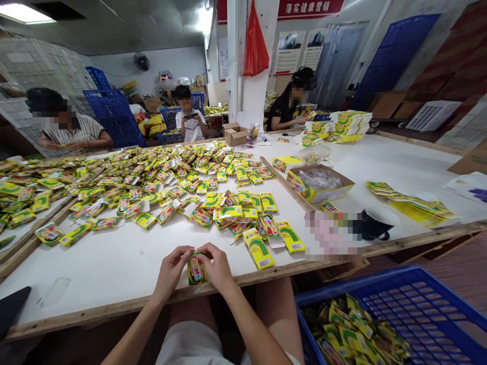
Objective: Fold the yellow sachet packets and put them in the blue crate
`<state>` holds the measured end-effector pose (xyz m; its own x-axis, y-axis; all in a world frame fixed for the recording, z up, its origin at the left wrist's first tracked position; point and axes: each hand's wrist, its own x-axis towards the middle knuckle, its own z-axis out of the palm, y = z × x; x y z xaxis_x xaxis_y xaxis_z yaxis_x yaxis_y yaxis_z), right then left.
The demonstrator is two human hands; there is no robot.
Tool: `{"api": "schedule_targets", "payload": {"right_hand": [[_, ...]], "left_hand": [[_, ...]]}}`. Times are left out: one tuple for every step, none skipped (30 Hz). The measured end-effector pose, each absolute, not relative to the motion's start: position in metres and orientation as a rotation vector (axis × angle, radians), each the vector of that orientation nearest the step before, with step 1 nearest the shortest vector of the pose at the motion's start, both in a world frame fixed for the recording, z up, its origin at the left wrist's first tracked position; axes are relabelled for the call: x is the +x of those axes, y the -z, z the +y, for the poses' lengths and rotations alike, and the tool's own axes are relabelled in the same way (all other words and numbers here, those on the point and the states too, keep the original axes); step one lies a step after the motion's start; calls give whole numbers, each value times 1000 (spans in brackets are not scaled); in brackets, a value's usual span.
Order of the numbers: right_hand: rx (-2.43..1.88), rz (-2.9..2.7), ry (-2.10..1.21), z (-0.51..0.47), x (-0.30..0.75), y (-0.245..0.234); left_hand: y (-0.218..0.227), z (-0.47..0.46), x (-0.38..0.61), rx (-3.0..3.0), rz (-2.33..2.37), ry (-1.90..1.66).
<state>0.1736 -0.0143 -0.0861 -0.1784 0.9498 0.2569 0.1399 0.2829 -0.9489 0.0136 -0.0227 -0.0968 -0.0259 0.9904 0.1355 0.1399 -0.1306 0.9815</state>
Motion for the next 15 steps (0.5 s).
{"api": "schedule_targets", "payload": {"right_hand": [[-1059,-1570,-951,-20,184,81],[-1103,-1573,-853,-28,199,76],[-1166,-1572,-738,-37,220,70],[-1247,-1570,-617,-47,245,65],[-1342,-1557,-497,-58,273,60],[-1436,-1547,-362,-69,302,56],[-1528,-1548,-207,-80,330,54],[-1607,-1536,-62,-90,355,52],[-1661,-1519,29,-99,375,51],[-1694,-1500,85,-107,388,52],[-1710,-1479,94,-112,395,53],[-1706,-1460,63,-115,394,55],[-1685,-1448,5,-117,387,58],[-1652,-1441,-68,-116,375,61],[-1608,-1438,-147,-113,360,64]], "left_hand": [[95,-18,14,1423,1277,-1262],[94,-10,15,1447,1296,-1260],[93,-1,15,1466,1328,-1259],[92,10,16,1481,1373,-1263],[92,23,17,1495,1432,-1273],[93,36,17,1503,1500,-1290],[94,50,18,1500,1572,-1317],[95,63,19,1488,1633,-1345],[96,75,21,1473,1672,-1373],[97,85,22,1459,1691,-1399],[97,92,24,1452,1690,-1421],[96,96,25,1454,1671,-1439],[94,96,26,1466,1643,-1455],[92,93,26,1486,1611,-1468],[88,86,26,1512,1575,-1478]]}}
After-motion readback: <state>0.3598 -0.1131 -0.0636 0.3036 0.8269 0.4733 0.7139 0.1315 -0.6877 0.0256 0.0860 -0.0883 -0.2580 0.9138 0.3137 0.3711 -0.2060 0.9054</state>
